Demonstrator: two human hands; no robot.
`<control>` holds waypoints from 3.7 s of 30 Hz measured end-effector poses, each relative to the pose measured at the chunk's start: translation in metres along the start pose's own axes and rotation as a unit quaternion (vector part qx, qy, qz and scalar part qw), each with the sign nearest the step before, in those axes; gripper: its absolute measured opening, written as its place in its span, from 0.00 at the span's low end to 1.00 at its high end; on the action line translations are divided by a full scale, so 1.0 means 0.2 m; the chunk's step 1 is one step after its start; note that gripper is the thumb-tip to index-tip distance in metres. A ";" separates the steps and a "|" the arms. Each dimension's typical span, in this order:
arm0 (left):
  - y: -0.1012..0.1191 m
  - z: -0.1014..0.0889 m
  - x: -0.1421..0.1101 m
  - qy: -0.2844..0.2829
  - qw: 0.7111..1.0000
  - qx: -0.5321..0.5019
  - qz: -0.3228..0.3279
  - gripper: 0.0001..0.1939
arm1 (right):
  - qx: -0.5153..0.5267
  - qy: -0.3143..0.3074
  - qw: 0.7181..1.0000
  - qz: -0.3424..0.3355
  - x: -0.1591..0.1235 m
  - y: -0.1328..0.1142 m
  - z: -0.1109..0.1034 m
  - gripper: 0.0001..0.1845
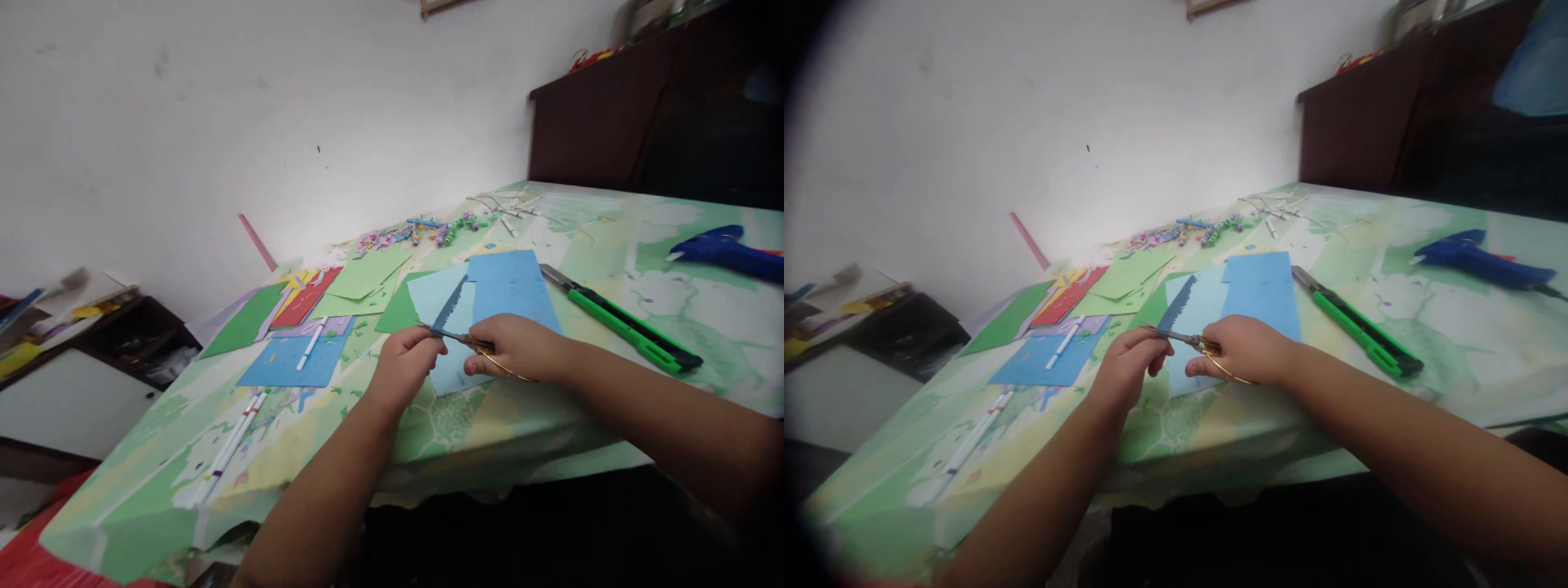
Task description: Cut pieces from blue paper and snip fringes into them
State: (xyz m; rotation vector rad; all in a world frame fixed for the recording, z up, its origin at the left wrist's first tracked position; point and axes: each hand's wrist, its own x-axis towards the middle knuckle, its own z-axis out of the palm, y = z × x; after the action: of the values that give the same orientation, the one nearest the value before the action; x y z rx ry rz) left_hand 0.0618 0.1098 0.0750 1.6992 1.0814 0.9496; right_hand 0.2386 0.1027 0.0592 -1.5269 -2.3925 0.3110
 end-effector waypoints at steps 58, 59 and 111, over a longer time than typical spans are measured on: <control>-0.05 0.09 -0.03 0.087 0.985 0.098 0.114 0.11 | -0.052 0.060 0.997 -0.026 -0.03 -0.08 0.04 0.19; -0.05 0.09 -0.03 0.089 0.984 0.103 0.113 0.11 | -0.054 0.059 0.996 -0.025 -0.03 -0.08 0.04 0.20; -0.08 0.08 -0.01 0.069 0.976 0.105 0.176 0.11 | -0.029 0.115 0.988 -0.104 -0.04 -0.04 0.10 0.20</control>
State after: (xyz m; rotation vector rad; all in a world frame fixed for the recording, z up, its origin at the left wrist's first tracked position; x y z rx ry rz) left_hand 0.0708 0.1073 0.0551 2.0701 1.0155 1.2255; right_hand 0.2289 0.0914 0.0413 -1.2453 -2.3658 0.0181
